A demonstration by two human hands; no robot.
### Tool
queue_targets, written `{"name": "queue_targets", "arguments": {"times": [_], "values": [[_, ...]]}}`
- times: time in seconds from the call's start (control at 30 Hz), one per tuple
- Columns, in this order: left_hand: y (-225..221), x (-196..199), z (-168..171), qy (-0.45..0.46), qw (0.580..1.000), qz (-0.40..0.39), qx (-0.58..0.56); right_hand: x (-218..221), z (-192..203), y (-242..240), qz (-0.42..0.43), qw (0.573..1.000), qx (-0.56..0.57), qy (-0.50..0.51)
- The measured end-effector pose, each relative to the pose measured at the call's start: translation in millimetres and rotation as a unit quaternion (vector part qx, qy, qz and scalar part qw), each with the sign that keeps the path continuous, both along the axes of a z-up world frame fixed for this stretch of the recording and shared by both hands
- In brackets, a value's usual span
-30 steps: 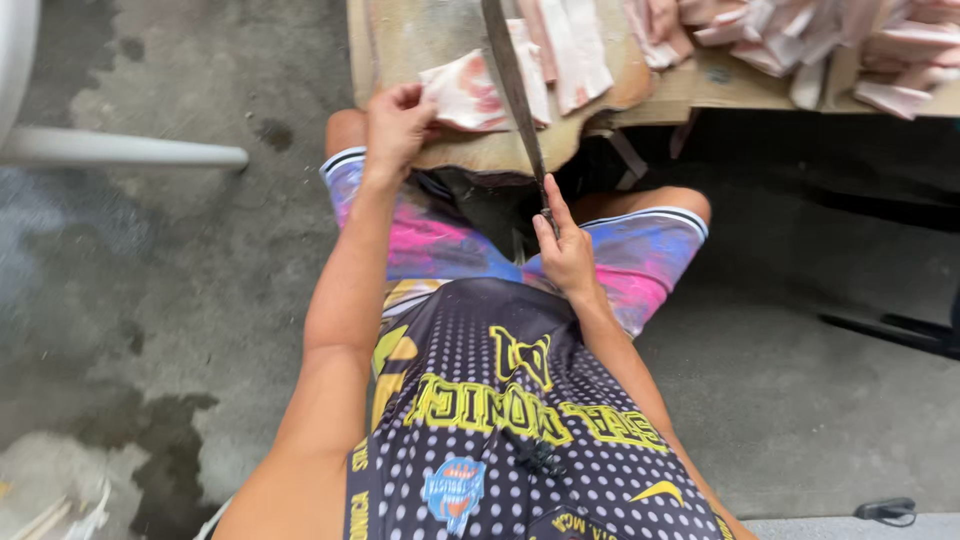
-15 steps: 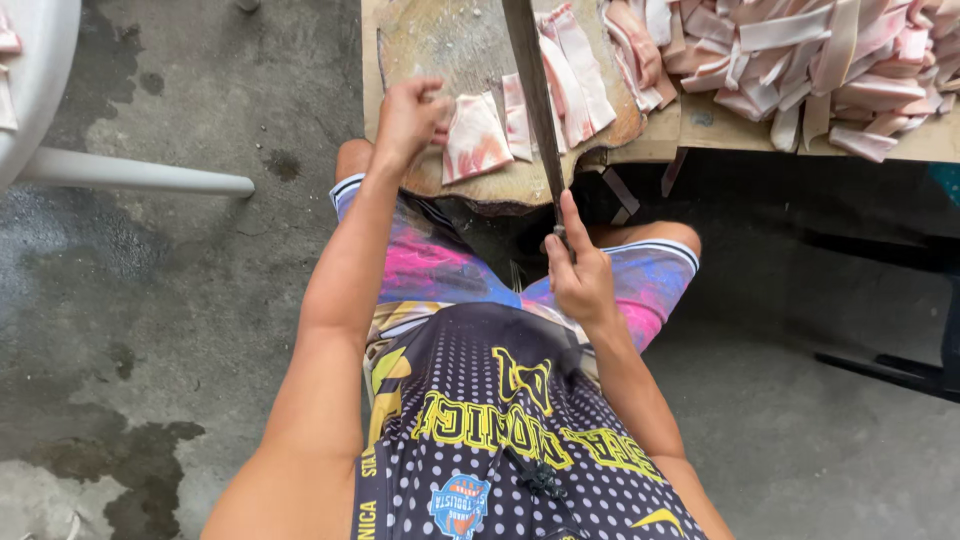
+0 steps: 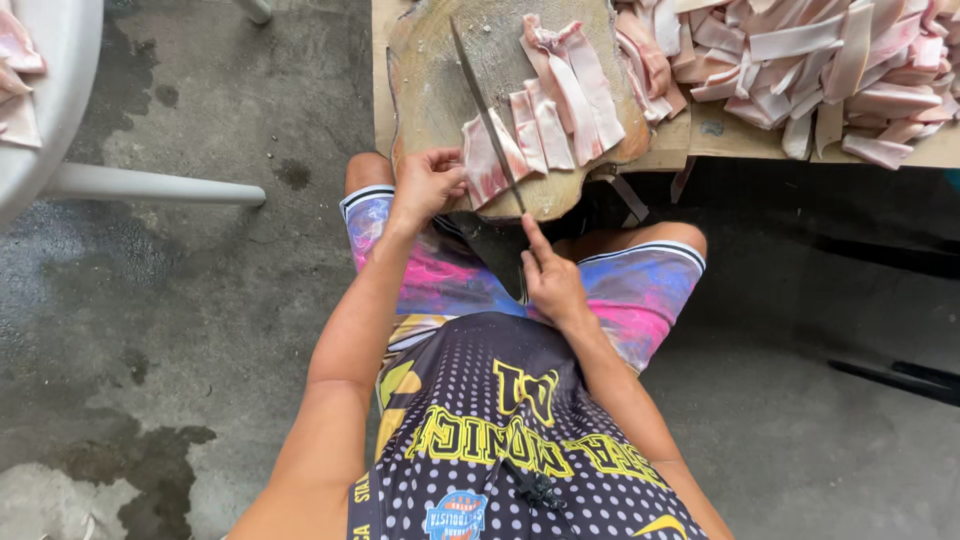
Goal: The person slices pieces of pork skin and fat into smaller strips using a large cleaver on a wooden cutting board.
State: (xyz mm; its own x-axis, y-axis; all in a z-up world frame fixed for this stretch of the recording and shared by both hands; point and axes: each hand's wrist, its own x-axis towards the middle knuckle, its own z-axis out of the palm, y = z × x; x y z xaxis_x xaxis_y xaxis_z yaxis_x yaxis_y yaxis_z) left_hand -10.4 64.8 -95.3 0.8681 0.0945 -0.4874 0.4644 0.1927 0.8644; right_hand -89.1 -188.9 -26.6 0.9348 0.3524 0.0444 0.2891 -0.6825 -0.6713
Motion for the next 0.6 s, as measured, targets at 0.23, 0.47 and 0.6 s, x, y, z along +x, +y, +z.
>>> {"name": "queue_targets", "arguments": {"times": [0.23, 0.47, 0.6], "values": [[-18, 17, 25, 0.023, 0.98, -0.014, 0.196, 18, 72, 0, -0.102, 0.863, 0.35, 0.349], [-18, 27, 3, -0.08, 0.982, 0.035, 0.168, 5, 144, -36, 0.042, 0.955, 0.295, 0.009], [-46, 94, 37, -0.091, 0.916, -0.069, 0.384, -2, 141, -36, 0.028, 0.929, 0.369, 0.015]]}}
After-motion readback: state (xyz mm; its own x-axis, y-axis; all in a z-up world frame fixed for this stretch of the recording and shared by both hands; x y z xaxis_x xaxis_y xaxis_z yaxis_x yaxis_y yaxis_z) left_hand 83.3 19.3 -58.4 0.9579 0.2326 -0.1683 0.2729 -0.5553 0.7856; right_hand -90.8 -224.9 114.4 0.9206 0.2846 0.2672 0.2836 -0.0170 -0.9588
